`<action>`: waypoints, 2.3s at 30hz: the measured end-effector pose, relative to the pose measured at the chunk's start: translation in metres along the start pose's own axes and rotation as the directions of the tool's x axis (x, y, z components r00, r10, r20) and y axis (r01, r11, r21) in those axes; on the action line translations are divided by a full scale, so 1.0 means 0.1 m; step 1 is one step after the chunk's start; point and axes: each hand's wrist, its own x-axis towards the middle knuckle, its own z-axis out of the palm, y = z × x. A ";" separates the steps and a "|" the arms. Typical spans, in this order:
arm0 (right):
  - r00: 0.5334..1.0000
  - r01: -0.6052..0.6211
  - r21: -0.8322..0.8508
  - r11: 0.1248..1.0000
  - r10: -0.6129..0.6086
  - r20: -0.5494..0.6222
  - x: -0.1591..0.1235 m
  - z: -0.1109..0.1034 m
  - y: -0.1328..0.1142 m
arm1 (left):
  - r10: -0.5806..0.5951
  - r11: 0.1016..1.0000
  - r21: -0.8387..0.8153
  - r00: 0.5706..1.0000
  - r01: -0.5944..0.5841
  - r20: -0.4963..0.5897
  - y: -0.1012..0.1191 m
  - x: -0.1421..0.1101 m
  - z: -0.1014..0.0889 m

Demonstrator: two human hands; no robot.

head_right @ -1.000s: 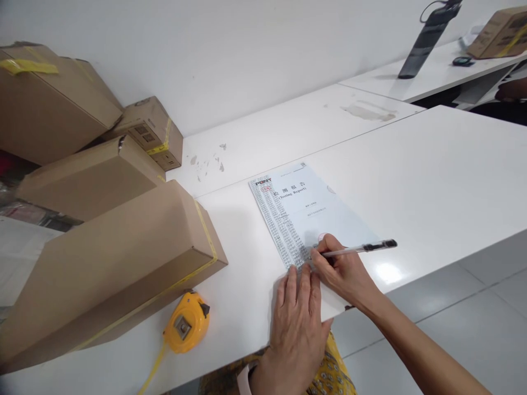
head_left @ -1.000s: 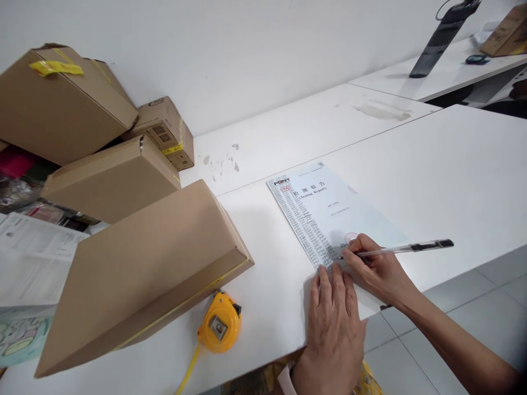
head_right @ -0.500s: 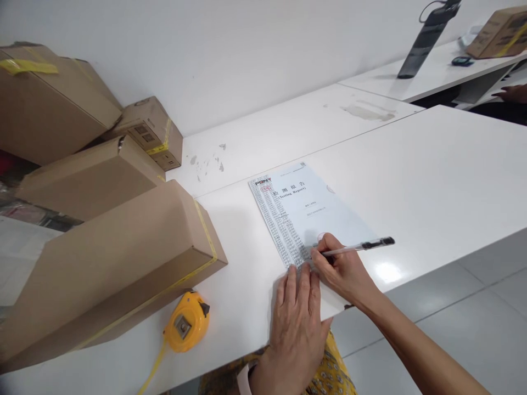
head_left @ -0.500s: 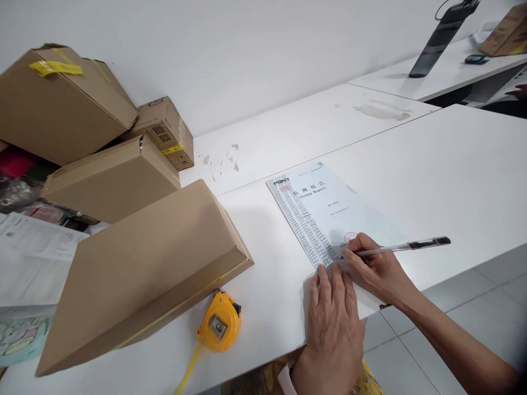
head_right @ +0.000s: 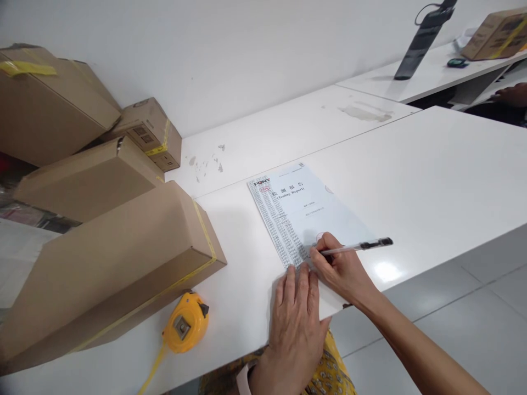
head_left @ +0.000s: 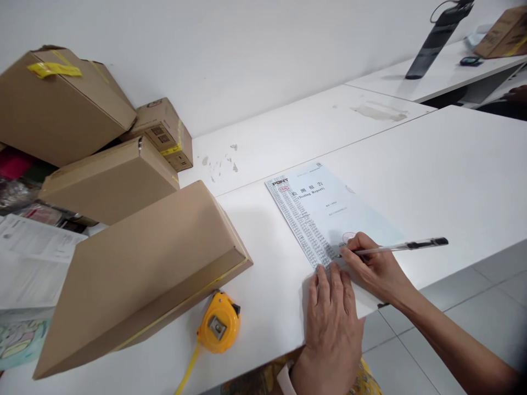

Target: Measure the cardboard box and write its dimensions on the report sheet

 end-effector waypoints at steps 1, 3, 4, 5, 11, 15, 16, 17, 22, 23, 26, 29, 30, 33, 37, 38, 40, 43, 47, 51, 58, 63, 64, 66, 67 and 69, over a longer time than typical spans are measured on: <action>1.000 0.001 -0.004 1.000 -0.001 -0.001 0.00 0.00 0.00 | 0.000 1.000 0.000 1.000 0.000 0.000 0.00 0.00 0.00; 1.000 0.015 -0.010 1.000 -0.015 -0.005 0.01 0.00 -0.01 | 0.001 1.000 0.001 1.000 -0.001 0.000 0.00 0.00 0.01; 1.000 0.023 -0.013 1.000 -0.023 -0.007 0.01 0.01 -0.02 | 0.002 1.000 0.002 1.000 -0.002 0.003 0.00 0.00 0.01; 1.000 0.030 -0.016 0.999 -0.030 -0.008 0.01 0.01 -0.02 | 0.003 1.000 0.002 1.000 -0.003 0.008 0.00 0.00 0.01; 1.000 0.009 -0.012 1.000 -0.009 -0.013 0.01 0.01 -0.01 | 0.013 1.000 0.006 1.000 -0.013 0.007 -0.01 0.00 0.01; 1.000 0.004 -0.005 1.000 -0.004 -0.010 0.00 0.01 0.00 | 0.010 1.000 0.002 1.000 -0.010 0.004 0.00 -0.02 0.04; 1.000 0.006 -0.004 1.000 -0.006 -0.010 0.01 0.01 0.00 | 0.012 1.000 0.000 1.000 -0.012 0.000 0.00 -0.03 0.05; 1.000 0.007 -0.004 1.000 -0.007 -0.013 0.01 0.01 0.00 | 0.014 1.000 -0.002 1.000 -0.014 -0.004 0.00 -0.03 0.05; 1.000 0.005 -0.002 1.000 -0.005 -0.012 0.01 0.01 -0.02 | 0.016 1.000 0.001 1.000 -0.016 0.006 -0.01 -0.02 0.04; 1.000 0.008 -0.002 1.000 -0.008 -0.011 0.01 0.00 -0.02 | 0.016 1.000 0.002 1.000 -0.016 0.008 -0.01 -0.01 0.03; 1.000 0.011 0.000 1.000 -0.011 -0.011 0.01 0.00 -0.03 | 0.012 1.000 0.004 1.000 -0.012 0.007 -0.01 0.00 0.00; 1.000 0.009 -0.002 1.000 -0.009 -0.019 0.00 -0.01 -0.03 | 0.011 1.000 0.010 1.000 -0.011 -0.004 -0.01 0.00 0.00; 1.000 0.010 -0.003 1.000 -0.010 -0.019 0.00 -0.01 -0.03 | 0.011 1.000 0.011 1.000 -0.011 -0.007 -0.01 -0.01 0.00; 1.000 -0.001 -0.007 1.000 0.001 -0.011 0.01 0.00 -0.03 | 0.008 1.000 0.002 1.000 -0.008 -0.004 -0.01 0.00 0.02; 1.000 -0.002 -0.024 1.000 0.001 -0.020 0.01 0.00 -0.05 | 0.010 1.000 -0.003 1.000 -0.010 -0.002 -0.01 -0.01 0.02; 1.000 0.000 -0.026 1.000 0.000 -0.026 0.01 -0.01 -0.06 | 0.011 1.000 -0.002 1.000 -0.011 -0.003 -0.01 -0.01 0.02; 0.999 0.002 -0.025 1.000 -0.003 -0.032 0.02 -0.01 -0.07 | 0.013 1.000 0.000 1.000 -0.013 -0.002 -0.01 -0.01 0.01; 0.999 0.010 -0.023 1.000 -0.011 -0.041 0.02 -0.01 -0.07 | 0.015 1.000 -0.002 1.000 -0.015 0.000 -0.01 -0.01 0.01; 0.999 0.017 -0.025 1.000 -0.018 -0.040 0.02 -0.01 -0.07 | 0.010 1.000 0.002 1.000 -0.010 -0.001 -0.01 -0.01 0.04; 0.999 -0.009 -0.006 1.000 0.008 -0.040 0.01 -0.02 -0.05 | 0.015 1.000 -0.002 1.000 -0.015 0.003 -0.01 -0.01 0.06; 0.999 0.009 -0.014 1.000 -0.010 -0.034 0.01 -0.01 -0.04 | 0.015 1.000 -0.002 1.000 -0.015 0.016 -0.01 0.00 -0.02; 1.000 -0.001 -0.024 1.000 0.000 -0.019 0.02 -0.01 -0.02 | 0.012 1.000 -0.003 1.000 -0.012 0.020 -0.01 0.00 0.00; 1.000 0.001 -0.025 1.000 -0.001 -0.017 0.02 -0.01 -0.02 | 0.013 1.000 -0.006 1.000 -0.013 0.019 -0.01 -0.01 0.01; 1.000 0.006 -0.028 1.000 -0.006 -0.016 0.02 -0.01 -0.02 | 0.012 1.000 -0.014 1.000 -0.011 0.018 0.00 -0.02 0.03; 1.000 0.009 -0.030 0.999 -0.010 -0.018 0.02 -0.01 -0.03 | 0.010 1.000 -0.018 1.000 -0.010 0.018 0.00 -0.02 0.04; 1.000 0.019 -0.033 0.999 -0.020 -0.023 0.02 -0.01 -0.03 | 0.009 1.000 -0.023 1.000 -0.009 0.016 0.00 -0.03 0.05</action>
